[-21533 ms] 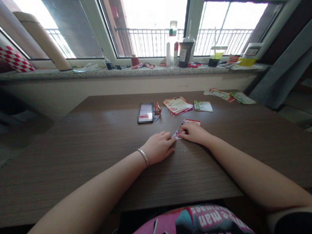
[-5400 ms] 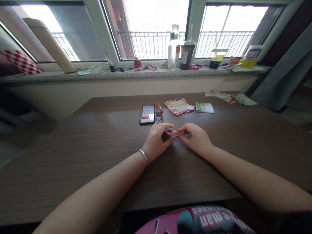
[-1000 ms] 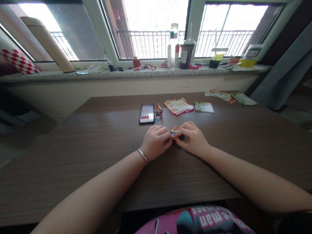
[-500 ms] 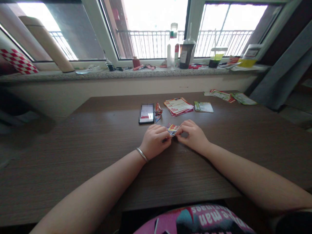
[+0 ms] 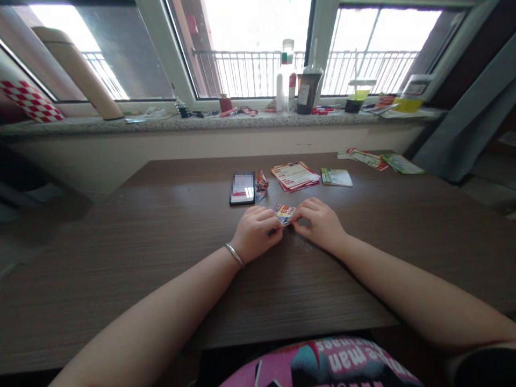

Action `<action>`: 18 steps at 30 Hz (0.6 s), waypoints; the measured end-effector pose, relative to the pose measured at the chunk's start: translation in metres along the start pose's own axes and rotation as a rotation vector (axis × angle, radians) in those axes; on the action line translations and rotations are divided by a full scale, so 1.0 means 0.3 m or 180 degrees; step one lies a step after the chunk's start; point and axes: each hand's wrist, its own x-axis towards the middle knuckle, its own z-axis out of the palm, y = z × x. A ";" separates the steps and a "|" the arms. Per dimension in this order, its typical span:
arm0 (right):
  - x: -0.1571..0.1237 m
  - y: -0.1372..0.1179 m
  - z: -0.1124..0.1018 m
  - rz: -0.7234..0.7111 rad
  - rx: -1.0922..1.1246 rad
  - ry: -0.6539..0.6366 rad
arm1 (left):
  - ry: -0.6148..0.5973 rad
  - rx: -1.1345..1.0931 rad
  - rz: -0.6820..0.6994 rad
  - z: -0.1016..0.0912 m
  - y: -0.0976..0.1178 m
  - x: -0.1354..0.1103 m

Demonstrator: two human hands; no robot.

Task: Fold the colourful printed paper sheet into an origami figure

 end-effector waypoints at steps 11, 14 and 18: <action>0.000 -0.009 -0.004 -0.0338 -0.0336 -0.0063 | -0.0356 0.0586 0.0290 -0.027 0.008 -0.006; -0.001 -0.008 -0.003 -0.0287 -0.0295 -0.0039 | -0.0367 0.0554 0.0272 -0.022 0.003 -0.008; -0.001 -0.006 -0.002 -0.0270 -0.0332 -0.0064 | -0.0383 0.0446 0.0262 -0.016 -0.001 -0.007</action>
